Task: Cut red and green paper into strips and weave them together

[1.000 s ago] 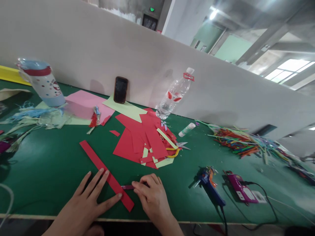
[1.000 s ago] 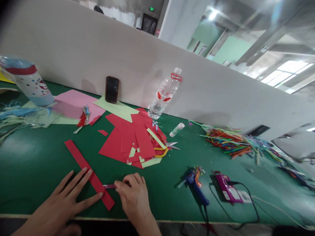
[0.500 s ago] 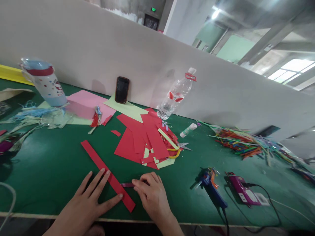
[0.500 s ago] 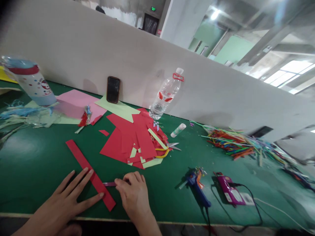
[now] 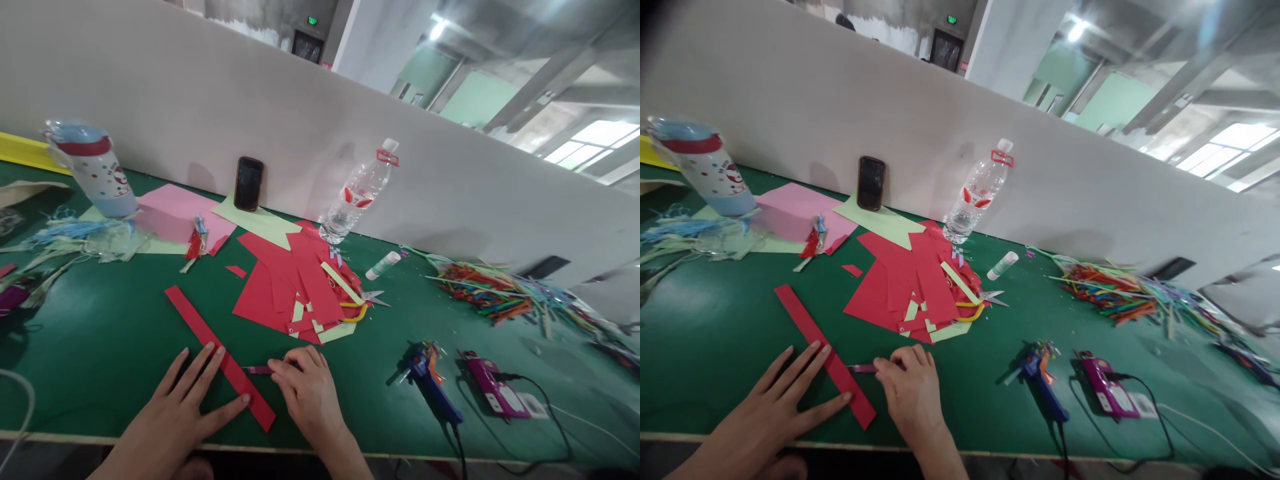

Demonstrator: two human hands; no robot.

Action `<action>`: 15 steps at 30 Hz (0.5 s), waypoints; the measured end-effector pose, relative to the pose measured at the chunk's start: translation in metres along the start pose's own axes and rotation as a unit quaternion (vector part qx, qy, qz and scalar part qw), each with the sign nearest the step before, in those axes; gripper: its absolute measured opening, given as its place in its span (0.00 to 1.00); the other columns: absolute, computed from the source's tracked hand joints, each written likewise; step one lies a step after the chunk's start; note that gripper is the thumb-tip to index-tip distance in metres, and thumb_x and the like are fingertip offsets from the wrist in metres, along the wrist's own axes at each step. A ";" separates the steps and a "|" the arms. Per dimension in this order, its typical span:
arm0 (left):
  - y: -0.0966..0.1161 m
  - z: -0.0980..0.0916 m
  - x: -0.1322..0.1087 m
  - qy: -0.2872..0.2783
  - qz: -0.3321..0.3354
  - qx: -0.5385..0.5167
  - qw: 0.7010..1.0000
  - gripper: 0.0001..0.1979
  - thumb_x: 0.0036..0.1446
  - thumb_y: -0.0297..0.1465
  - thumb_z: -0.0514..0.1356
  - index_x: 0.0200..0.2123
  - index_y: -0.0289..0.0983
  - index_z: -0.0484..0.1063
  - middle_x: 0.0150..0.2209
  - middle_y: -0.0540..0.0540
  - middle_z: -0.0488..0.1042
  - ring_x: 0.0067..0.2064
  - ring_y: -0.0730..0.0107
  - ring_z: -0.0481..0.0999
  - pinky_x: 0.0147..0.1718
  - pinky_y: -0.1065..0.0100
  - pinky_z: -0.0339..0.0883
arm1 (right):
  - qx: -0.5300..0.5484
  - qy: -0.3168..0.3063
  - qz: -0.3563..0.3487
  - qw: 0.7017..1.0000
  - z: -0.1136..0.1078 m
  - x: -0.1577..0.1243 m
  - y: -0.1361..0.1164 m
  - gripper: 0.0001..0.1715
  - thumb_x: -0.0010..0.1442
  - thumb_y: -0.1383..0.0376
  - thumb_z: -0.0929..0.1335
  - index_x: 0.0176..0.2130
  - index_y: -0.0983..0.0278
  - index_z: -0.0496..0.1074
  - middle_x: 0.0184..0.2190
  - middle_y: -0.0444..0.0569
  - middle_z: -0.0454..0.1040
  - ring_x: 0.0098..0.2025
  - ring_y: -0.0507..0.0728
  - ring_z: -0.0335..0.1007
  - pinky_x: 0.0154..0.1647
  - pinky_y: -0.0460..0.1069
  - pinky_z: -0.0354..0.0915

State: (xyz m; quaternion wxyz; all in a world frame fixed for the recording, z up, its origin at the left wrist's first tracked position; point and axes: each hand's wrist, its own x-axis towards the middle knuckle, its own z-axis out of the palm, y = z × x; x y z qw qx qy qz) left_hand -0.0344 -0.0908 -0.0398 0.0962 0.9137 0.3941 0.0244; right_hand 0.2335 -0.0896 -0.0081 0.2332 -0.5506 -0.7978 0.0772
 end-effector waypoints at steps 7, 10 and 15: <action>0.007 -0.017 0.004 -0.064 0.000 -0.030 0.998 0.57 0.41 0.43 0.76 0.67 0.63 0.45 0.72 0.37 0.46 0.71 0.37 0.46 0.63 0.27 0.29 | -0.003 -0.006 -0.001 1.000 -0.009 -0.014 -0.003 0.13 0.64 0.69 0.70 0.47 0.55 0.77 0.35 0.46 0.73 0.38 0.56 0.67 0.38 0.51 0.62; 0.007 -0.021 0.007 -0.084 -0.001 -0.038 0.996 0.55 0.41 0.40 0.76 0.66 0.66 0.47 0.72 0.40 0.46 0.71 0.35 0.47 0.62 0.25 0.28 | -0.002 -0.004 0.004 1.000 -0.009 -0.020 -0.006 0.14 0.64 0.69 0.69 0.47 0.54 0.77 0.35 0.46 0.73 0.38 0.56 0.67 0.37 0.51 0.62; 0.005 -0.018 0.006 -0.075 -0.001 -0.022 0.997 0.58 0.37 0.38 0.77 0.65 0.69 0.47 0.73 0.42 0.44 0.71 0.35 0.44 0.63 0.27 0.32 | -0.004 0.001 0.006 1.000 -0.006 -0.021 -0.009 0.14 0.65 0.69 0.68 0.47 0.54 0.77 0.35 0.46 0.72 0.37 0.56 0.66 0.36 0.51 0.60</action>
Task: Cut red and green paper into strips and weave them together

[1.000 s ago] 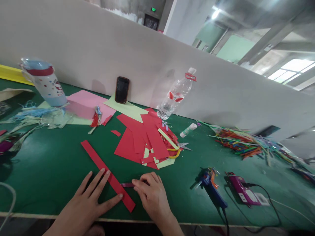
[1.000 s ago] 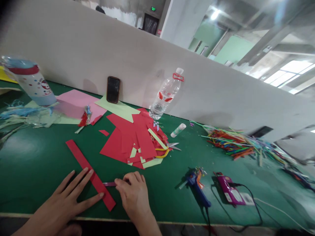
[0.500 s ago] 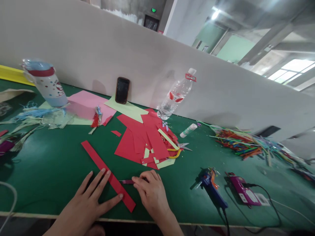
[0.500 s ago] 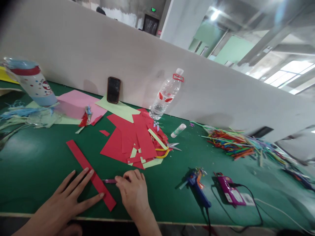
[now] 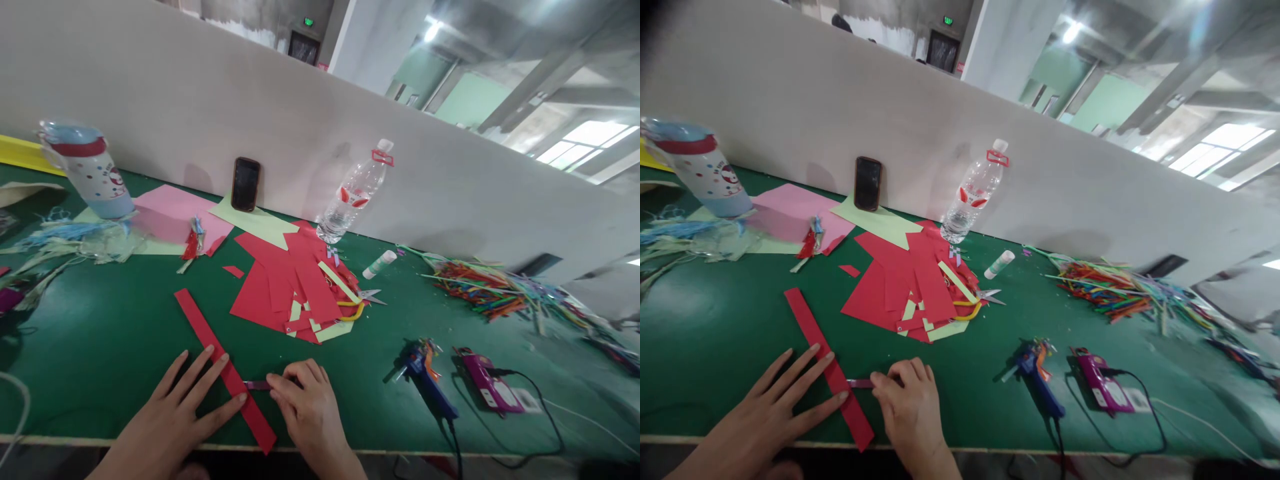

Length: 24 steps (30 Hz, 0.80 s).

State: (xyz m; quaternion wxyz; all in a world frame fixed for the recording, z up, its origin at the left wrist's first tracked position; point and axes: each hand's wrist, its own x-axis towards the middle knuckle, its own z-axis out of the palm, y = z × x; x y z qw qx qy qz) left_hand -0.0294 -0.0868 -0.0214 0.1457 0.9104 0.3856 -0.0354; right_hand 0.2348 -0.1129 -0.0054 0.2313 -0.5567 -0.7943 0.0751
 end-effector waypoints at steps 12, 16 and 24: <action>-0.003 0.000 -0.001 -0.017 0.003 -0.015 1.000 0.58 0.37 0.36 0.77 0.65 0.70 0.48 0.72 0.40 0.41 0.71 0.35 0.40 0.62 0.26 0.34 | 0.004 0.001 -0.012 1.000 0.003 0.007 0.000 0.13 0.64 0.69 0.68 0.47 0.55 0.76 0.34 0.46 0.72 0.37 0.57 0.66 0.37 0.51 0.61; -0.004 0.000 0.000 -0.022 0.010 -0.021 0.999 0.59 0.37 0.35 0.77 0.65 0.70 0.46 0.72 0.38 0.38 0.71 0.34 0.39 0.62 0.26 0.34 | -0.008 0.006 -0.008 1.000 0.004 0.009 0.002 0.12 0.64 0.68 0.69 0.46 0.55 0.77 0.34 0.46 0.73 0.37 0.57 0.67 0.37 0.51 0.60; 0.000 -0.004 0.001 -0.029 -0.001 -0.018 0.999 0.60 0.35 0.34 0.78 0.64 0.71 0.47 0.72 0.37 0.41 0.71 0.34 0.39 0.62 0.26 0.35 | -0.003 -0.001 -0.009 1.000 0.006 0.013 -0.001 0.11 0.64 0.67 0.69 0.46 0.54 0.77 0.34 0.46 0.72 0.38 0.56 0.67 0.38 0.51 0.61</action>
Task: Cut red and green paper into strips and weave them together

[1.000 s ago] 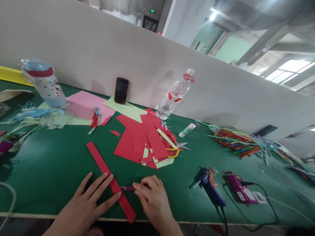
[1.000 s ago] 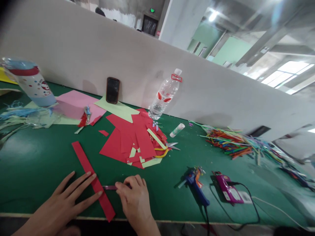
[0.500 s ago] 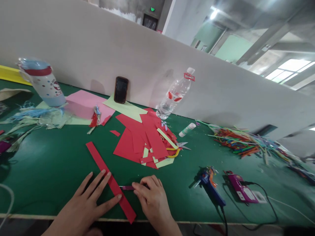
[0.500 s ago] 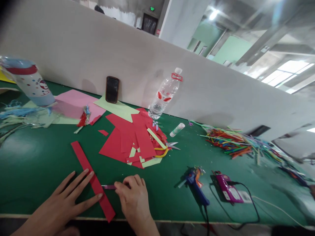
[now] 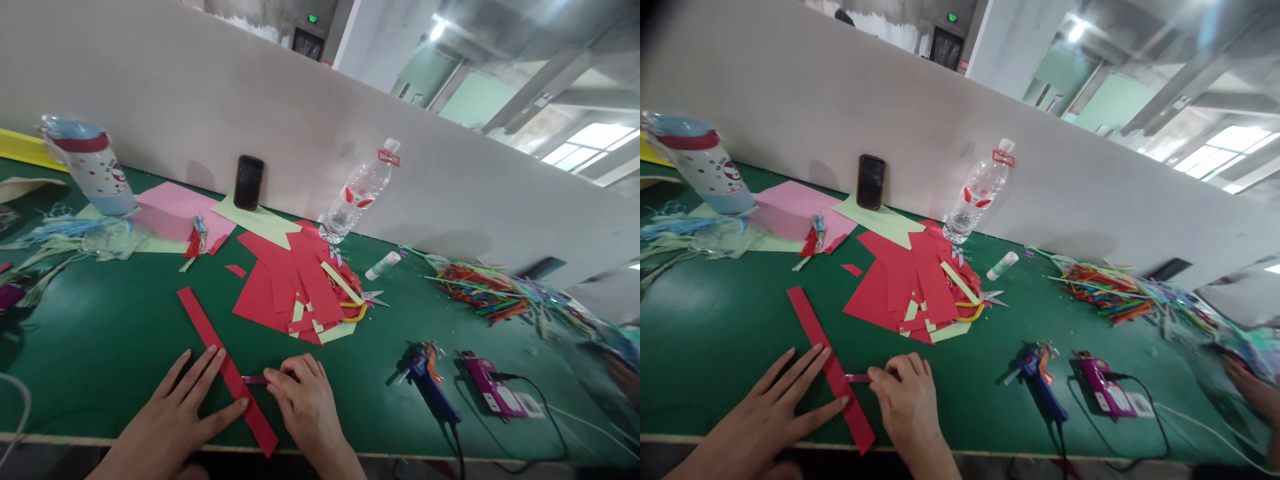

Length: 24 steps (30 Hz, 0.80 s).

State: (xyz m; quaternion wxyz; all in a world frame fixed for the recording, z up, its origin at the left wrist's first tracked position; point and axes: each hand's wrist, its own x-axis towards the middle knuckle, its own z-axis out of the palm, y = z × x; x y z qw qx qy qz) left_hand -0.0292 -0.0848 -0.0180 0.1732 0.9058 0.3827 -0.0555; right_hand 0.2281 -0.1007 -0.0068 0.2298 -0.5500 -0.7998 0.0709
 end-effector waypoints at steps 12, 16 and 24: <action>-0.001 0.001 -0.002 0.015 0.007 0.003 1.000 0.55 0.38 0.40 0.77 0.65 0.69 0.51 0.73 0.42 0.43 0.71 0.37 0.43 0.63 0.28 0.32 | -0.014 -0.007 -0.001 1.000 0.005 0.009 -0.001 0.11 0.65 0.66 0.69 0.47 0.54 0.77 0.35 0.46 0.73 0.38 0.57 0.67 0.37 0.51 0.61; -0.004 0.005 -0.001 0.012 0.010 -0.001 1.000 0.58 0.35 0.37 0.78 0.64 0.70 0.50 0.73 0.42 0.43 0.71 0.35 0.43 0.63 0.27 0.32 | -0.011 -0.002 0.004 1.000 0.005 0.012 -0.003 0.11 0.66 0.66 0.69 0.47 0.54 0.77 0.34 0.46 0.73 0.37 0.57 0.66 0.37 0.52 0.61; -0.009 0.017 -0.003 0.062 0.026 0.019 0.998 0.61 0.35 0.41 0.77 0.68 0.64 0.44 0.72 0.41 0.46 0.72 0.38 0.46 0.65 0.31 0.25 | -0.002 -0.005 0.011 1.000 0.001 0.007 0.002 0.12 0.64 0.67 0.69 0.46 0.54 0.77 0.35 0.47 0.73 0.38 0.58 0.67 0.38 0.52 0.62</action>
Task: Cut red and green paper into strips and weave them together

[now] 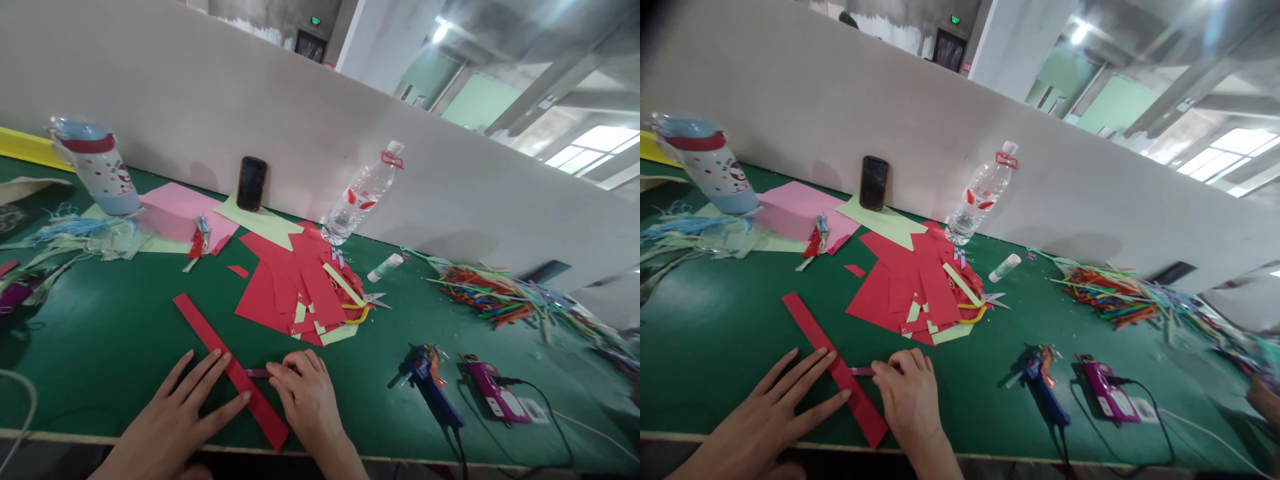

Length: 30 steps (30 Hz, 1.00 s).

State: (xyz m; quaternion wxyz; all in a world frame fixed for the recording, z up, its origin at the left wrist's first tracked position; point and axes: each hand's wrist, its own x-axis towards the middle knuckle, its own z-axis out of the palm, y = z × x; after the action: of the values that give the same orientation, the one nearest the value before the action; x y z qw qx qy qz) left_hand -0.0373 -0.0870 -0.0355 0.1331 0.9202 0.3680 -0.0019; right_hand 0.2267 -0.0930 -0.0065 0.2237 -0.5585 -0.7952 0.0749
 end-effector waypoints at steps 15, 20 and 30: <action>0.005 0.000 -0.004 0.038 -0.038 0.011 0.999 0.65 0.31 0.43 0.78 0.68 0.63 0.44 0.73 0.37 0.40 0.71 0.34 0.45 0.63 0.35 0.50 | 0.011 -0.003 0.007 1.000 -0.006 -0.008 0.008 0.13 0.64 0.68 0.70 0.47 0.54 0.77 0.36 0.47 0.73 0.39 0.58 0.67 0.39 0.52 0.60; 0.005 0.000 -0.001 0.018 -0.045 0.010 0.999 0.63 0.31 0.42 0.78 0.67 0.62 0.47 0.73 0.39 0.39 0.71 0.34 0.44 0.64 0.35 0.48 | 0.011 -0.002 -0.002 1.000 -0.006 -0.007 0.009 0.12 0.65 0.67 0.70 0.47 0.54 0.77 0.35 0.46 0.73 0.39 0.58 0.67 0.39 0.52 0.59; 0.002 -0.001 0.001 -0.011 -0.047 0.000 0.999 0.58 0.34 0.42 0.77 0.67 0.62 0.51 0.73 0.42 0.40 0.72 0.36 0.42 0.66 0.35 0.41 | 0.028 -0.004 0.001 1.000 -0.003 -0.006 0.013 0.12 0.64 0.68 0.70 0.47 0.55 0.77 0.36 0.46 0.73 0.39 0.58 0.66 0.40 0.52 0.60</action>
State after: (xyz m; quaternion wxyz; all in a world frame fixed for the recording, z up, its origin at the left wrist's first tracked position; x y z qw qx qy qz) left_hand -0.0352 -0.0880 -0.0340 0.1367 0.9018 0.4095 -0.0182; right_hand 0.2404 -0.0942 -0.0101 0.2361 -0.5527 -0.7931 0.0990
